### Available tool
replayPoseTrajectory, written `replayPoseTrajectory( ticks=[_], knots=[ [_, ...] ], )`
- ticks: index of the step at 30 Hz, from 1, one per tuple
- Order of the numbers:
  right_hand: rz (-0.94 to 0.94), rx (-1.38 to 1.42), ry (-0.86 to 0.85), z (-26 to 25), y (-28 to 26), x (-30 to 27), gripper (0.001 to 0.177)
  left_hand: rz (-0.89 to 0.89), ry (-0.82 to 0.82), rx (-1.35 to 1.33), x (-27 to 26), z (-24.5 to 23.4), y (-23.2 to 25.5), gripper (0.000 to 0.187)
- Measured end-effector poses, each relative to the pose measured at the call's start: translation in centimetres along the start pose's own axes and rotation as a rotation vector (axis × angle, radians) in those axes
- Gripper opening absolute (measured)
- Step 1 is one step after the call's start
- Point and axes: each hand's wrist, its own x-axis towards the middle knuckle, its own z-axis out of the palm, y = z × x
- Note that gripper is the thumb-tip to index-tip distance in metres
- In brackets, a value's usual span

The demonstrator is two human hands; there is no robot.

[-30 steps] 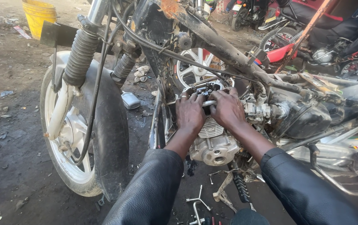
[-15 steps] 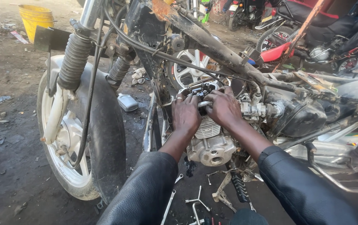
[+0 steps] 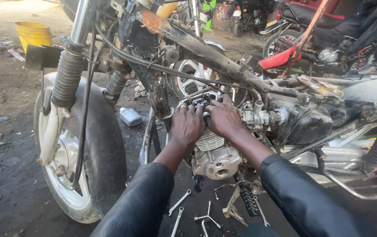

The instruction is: The person is working on a motorcycle engine, using a wrench to tighten bolts on the cylinder head. They also use a screwdriver to adjust components inside the engine casing.

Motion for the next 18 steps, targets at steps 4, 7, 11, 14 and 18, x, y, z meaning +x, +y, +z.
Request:
replayPoseTrajectory(
  ticks=[4,7,11,14,18],
  knots=[
    [-0.014,-0.004,0.006,-0.8,-0.6,-0.6,0.02,0.058,-0.061,-0.017,0.2,-0.3,-0.3,0.023],
    [-0.027,-0.016,0.03,-1.3,-0.7,-0.6,0.022,0.054,-0.107,-0.022,0.9,-0.9,-0.2,0.026],
    [-0.045,-0.026,0.057,-0.6,-0.5,-0.6,0.021,0.059,-0.244,0.009,2.2,-2.7,-1.2,0.036],
    [-0.05,-0.008,0.079,0.5,-0.1,-0.2,0.02,0.05,-0.361,-0.027,3.1,-3.2,-2.5,0.043],
    [-0.048,0.038,0.102,3.4,0.9,0.6,0.018,0.014,-0.56,-0.229,3.7,-6.6,-4.5,0.044]
  ],
)
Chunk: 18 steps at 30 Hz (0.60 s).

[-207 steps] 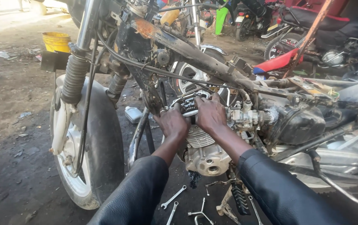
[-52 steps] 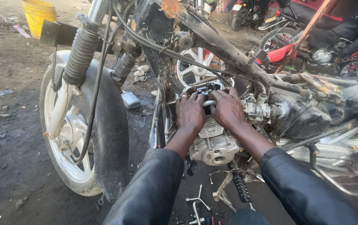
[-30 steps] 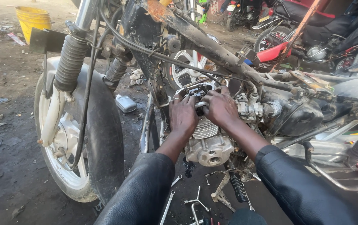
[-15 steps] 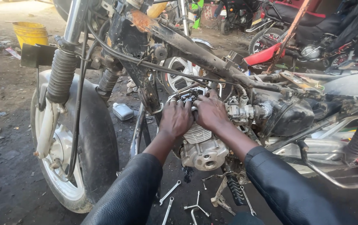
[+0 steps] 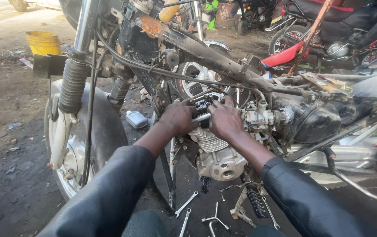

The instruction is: The person is working on a motorcycle engine, using a wrench to tighten bolts on the cylinder head. They also use a screwdriver to adjust components inside the engine casing.

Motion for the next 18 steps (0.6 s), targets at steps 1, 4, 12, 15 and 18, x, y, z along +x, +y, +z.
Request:
replayPoseTrajectory(
  ticks=[1,4,12,15,18],
  knots=[
    [0.002,0.001,0.001,0.6,0.0,0.1,0.018,0.001,-0.001,0.002,-0.4,-0.4,-0.3,0.044],
    [0.014,0.024,-0.001,1.0,-0.1,0.2,0.02,0.056,-0.045,-0.065,-0.9,-1.2,-0.8,0.044],
    [0.015,0.035,0.055,1.0,-0.2,-0.1,0.018,0.064,0.056,-0.172,1.2,0.6,-2.3,0.023],
    [0.034,0.042,0.068,1.2,-0.4,-0.2,0.019,0.083,0.069,-0.161,1.6,0.1,-1.6,0.021],
    [0.034,0.051,0.09,1.9,-0.3,-0.4,0.021,0.077,0.078,-0.137,2.0,0.2,-1.3,0.018]
  ],
)
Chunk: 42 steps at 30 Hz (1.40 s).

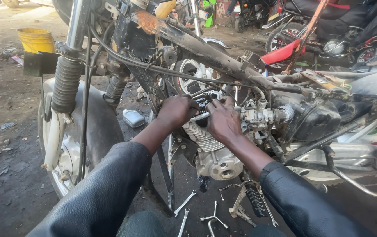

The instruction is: The person is working on a motorcycle engine, using a wrench to tighten bolts on the cylinder head. They also use a screwdriver to adjust components inside the engine casing.

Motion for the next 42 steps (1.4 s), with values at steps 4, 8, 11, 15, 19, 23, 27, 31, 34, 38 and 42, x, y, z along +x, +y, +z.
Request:
replayPoseTrajectory(
  ticks=[4,8,11,15,19,23,27,31,34,38,42],
  knots=[
    [0.018,-0.013,0.019,0.1,-0.1,0.0,0.02,0.046,0.006,0.045,0.7,0.0,-0.2,0.016],
    [0.015,-0.007,0.064,1.9,0.9,0.1,0.021,0.031,0.009,0.054,0.8,0.3,-0.4,0.016],
    [0.021,-0.012,0.077,3.5,1.5,0.6,0.021,0.035,0.023,0.054,0.3,0.2,-0.3,0.016],
    [0.054,0.004,0.065,2.2,0.9,0.3,0.023,0.06,0.063,-0.097,-1.5,-2.1,1.5,0.019],
    [0.046,-0.008,0.059,1.8,0.7,0.5,0.022,0.105,0.051,-0.044,-0.8,-2.0,0.6,0.018],
    [0.04,-0.015,0.057,2.6,1.2,0.5,0.022,0.128,0.062,0.179,1.1,-0.8,0.0,0.01],
    [0.018,-0.002,0.086,2.4,1.2,0.3,0.023,0.122,0.002,0.229,2.7,0.6,-0.8,0.015],
    [0.031,-0.012,0.093,1.1,0.1,0.0,0.023,0.137,-0.005,0.125,2.0,-0.2,-1.0,0.016],
    [0.009,0.008,0.123,0.5,-0.3,-0.1,0.023,0.125,0.009,0.041,1.5,0.5,-1.2,0.017],
    [0.014,-0.006,0.125,-0.7,-0.9,-0.6,0.02,0.102,0.026,0.015,1.4,1.1,-1.3,0.017],
    [-0.002,0.037,0.118,-0.2,-0.4,-0.4,0.021,0.124,0.053,-0.013,1.5,1.0,-1.5,0.016]
  ],
)
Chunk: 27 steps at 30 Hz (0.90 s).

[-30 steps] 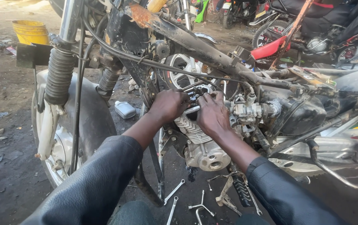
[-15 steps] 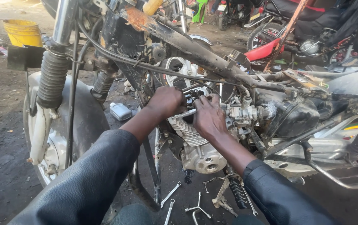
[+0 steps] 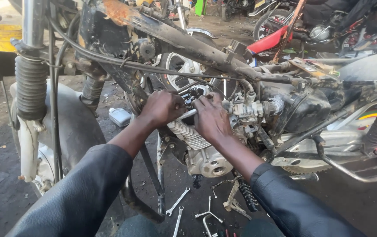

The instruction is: The person is working on a motorcycle engine, using a wrench to tighten bolts on the cylinder head. They also use a screwdriver to adjust components inside the engine casing.

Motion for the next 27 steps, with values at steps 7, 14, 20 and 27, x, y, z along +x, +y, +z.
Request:
replayPoseTrajectory(
  ticks=[7,14,20,27],
  knots=[
    [0.043,0.02,-0.078,-0.7,0.2,-0.2,0.043,-0.02,0.024,-0.031,-0.3,-0.6,0.6,0.016],
    [0.065,0.143,-0.043,-6.0,-2.5,-4.3,0.045,-0.021,0.031,0.015,-0.5,-0.7,0.8,0.017],
    [0.217,0.251,-0.205,-5.1,-6.1,-8.7,0.056,-0.046,-0.002,0.054,-0.4,-0.8,1.1,0.018],
    [0.387,0.528,-0.462,-4.3,-7.3,-7.5,0.078,-0.077,-0.044,0.122,-0.2,-0.9,1.3,0.02]
  ],
)
